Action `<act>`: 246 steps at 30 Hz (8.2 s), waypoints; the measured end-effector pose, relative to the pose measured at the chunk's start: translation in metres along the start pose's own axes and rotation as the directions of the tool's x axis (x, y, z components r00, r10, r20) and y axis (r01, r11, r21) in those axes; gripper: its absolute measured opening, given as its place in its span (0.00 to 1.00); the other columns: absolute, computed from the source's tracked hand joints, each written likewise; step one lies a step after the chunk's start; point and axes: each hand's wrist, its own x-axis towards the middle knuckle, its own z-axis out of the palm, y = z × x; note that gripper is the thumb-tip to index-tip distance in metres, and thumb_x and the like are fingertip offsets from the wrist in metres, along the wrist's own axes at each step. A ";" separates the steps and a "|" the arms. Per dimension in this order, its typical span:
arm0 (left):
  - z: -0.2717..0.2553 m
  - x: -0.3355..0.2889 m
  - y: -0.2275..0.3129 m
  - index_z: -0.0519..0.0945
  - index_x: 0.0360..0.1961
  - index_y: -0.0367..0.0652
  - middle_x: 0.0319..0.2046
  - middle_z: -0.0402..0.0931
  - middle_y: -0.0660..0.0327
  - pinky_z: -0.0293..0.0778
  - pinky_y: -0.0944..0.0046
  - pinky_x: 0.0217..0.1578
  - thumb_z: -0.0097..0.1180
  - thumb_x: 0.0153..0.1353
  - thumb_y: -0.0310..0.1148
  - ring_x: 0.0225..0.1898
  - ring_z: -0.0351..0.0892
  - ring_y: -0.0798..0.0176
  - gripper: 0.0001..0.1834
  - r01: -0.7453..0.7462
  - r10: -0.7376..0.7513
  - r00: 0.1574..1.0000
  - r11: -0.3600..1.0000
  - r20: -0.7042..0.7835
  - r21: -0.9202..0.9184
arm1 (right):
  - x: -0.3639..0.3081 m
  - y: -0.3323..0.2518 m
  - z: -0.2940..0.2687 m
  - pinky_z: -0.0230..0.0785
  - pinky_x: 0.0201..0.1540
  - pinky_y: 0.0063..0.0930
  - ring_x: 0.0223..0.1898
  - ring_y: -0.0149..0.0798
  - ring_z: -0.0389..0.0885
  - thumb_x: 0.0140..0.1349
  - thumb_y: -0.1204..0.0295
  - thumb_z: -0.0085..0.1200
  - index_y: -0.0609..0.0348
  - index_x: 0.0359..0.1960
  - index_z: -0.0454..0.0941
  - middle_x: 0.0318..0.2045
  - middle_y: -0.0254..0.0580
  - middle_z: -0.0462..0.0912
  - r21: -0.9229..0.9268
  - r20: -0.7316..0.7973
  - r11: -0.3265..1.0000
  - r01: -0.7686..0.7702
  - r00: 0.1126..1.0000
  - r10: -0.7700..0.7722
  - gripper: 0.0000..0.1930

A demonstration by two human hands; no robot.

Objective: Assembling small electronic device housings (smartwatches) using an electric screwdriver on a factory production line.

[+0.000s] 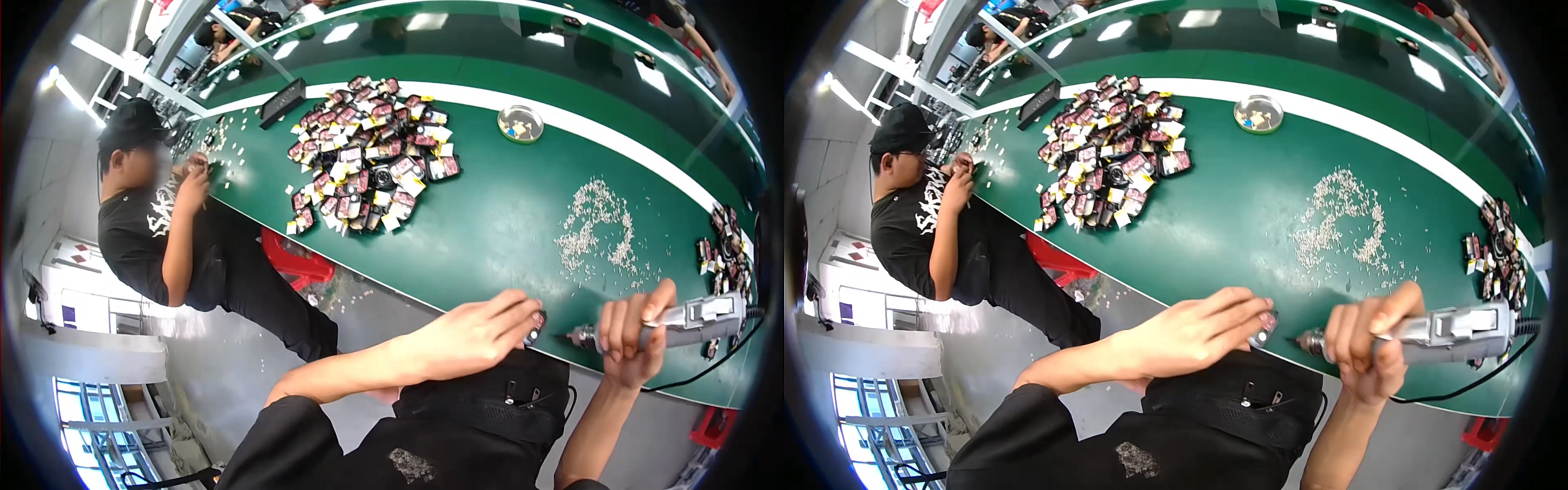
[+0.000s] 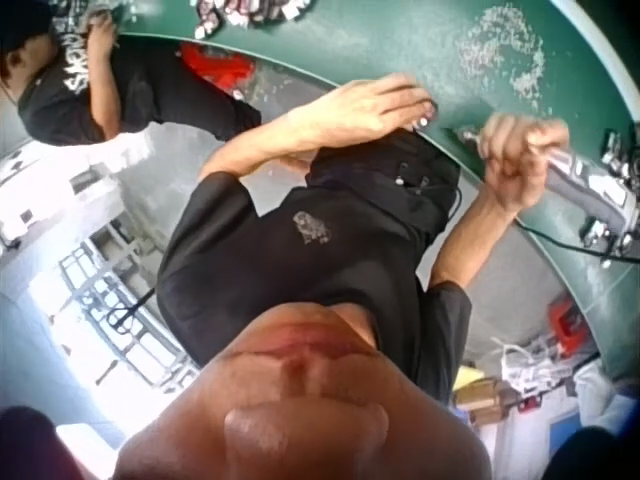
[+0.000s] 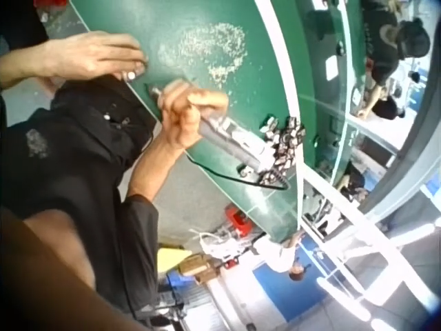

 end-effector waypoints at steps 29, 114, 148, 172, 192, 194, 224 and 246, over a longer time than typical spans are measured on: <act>0.005 0.058 -0.052 0.76 0.32 0.34 0.31 0.73 0.58 0.73 0.60 0.29 0.61 0.47 0.19 0.31 0.75 0.58 0.10 0.128 -0.074 0.987 0.901 -0.143 0.414 | -0.061 -0.010 -0.030 0.58 0.18 0.22 0.09 0.24 0.58 0.66 0.68 0.42 0.55 0.33 0.62 0.10 0.26 0.60 0.277 -0.436 0.958 0.079 0.899 0.052 0.07; 0.100 0.313 0.015 0.74 0.38 0.36 0.39 0.73 0.54 0.70 0.56 0.45 0.56 0.51 0.19 0.43 0.73 0.51 0.11 -0.230 0.210 0.968 0.961 -0.139 -0.154 | -0.111 -0.101 -0.030 0.57 0.19 0.22 0.10 0.24 0.55 0.66 0.67 0.42 0.53 0.30 0.64 0.10 0.26 0.57 -0.004 -0.753 0.909 0.416 0.597 -0.276 0.07; 0.120 0.396 -0.025 0.74 0.35 0.38 0.38 0.75 0.56 0.66 0.55 0.50 0.61 0.48 0.23 0.48 0.71 0.52 0.12 -0.329 0.329 0.944 0.944 0.039 0.007 | -0.135 -0.121 -0.072 0.56 0.18 0.21 0.10 0.24 0.57 0.66 0.68 0.42 0.55 0.32 0.66 0.10 0.26 0.58 0.010 -0.845 0.895 0.446 0.482 -0.231 0.06; 0.109 0.341 -0.026 0.76 0.38 0.30 0.40 0.76 0.50 0.70 0.55 0.47 0.50 0.55 0.21 0.44 0.74 0.49 0.10 -0.219 0.219 0.976 0.976 -0.016 0.020 | -0.134 -0.110 -0.072 0.59 0.19 0.24 0.10 0.26 0.56 0.65 0.69 0.43 0.55 0.31 0.65 0.10 0.28 0.58 0.101 -0.849 0.897 0.430 0.507 -0.147 0.06; 0.105 0.366 -0.026 0.79 0.38 0.33 0.32 0.79 0.49 0.76 0.59 0.42 0.57 0.50 0.19 0.38 0.80 0.52 0.11 -0.040 0.053 0.994 0.992 0.100 -0.124 | -0.137 -0.115 -0.071 0.59 0.19 0.23 0.11 0.26 0.57 0.64 0.69 0.43 0.55 0.31 0.65 0.10 0.28 0.59 0.095 -0.847 0.899 0.428 0.509 -0.153 0.05; 0.101 0.361 -0.023 0.80 0.38 0.34 0.33 0.80 0.49 0.76 0.59 0.41 0.56 0.50 0.18 0.37 0.80 0.52 0.12 -0.053 0.067 0.992 0.989 0.104 -0.136 | -0.138 -0.116 -0.069 0.59 0.19 0.23 0.11 0.26 0.57 0.65 0.69 0.43 0.55 0.31 0.66 0.11 0.28 0.59 0.099 -0.845 0.893 0.440 0.510 -0.158 0.05; 0.116 0.191 0.079 0.77 0.34 0.25 0.40 0.77 0.47 0.78 0.62 0.28 0.58 0.37 0.22 0.38 0.77 0.51 0.19 -0.495 0.500 0.866 0.860 0.005 -0.125 | -0.135 -0.059 -0.044 0.65 0.23 0.28 0.14 0.33 0.65 0.65 0.73 0.42 0.59 0.35 0.63 0.14 0.36 0.64 0.095 -0.793 0.984 0.149 0.609 -0.016 0.03; 0.112 0.187 0.072 0.77 0.35 0.20 0.44 0.75 0.42 0.81 0.62 0.34 0.58 0.40 0.19 0.43 0.77 0.48 0.17 -0.546 0.555 0.824 0.832 0.114 -0.103 | -0.087 -0.151 -0.113 0.55 0.24 0.21 0.13 0.24 0.60 0.67 0.57 0.43 0.58 0.34 0.72 0.11 0.26 0.61 -0.282 -0.442 0.953 0.112 0.866 -0.233 0.16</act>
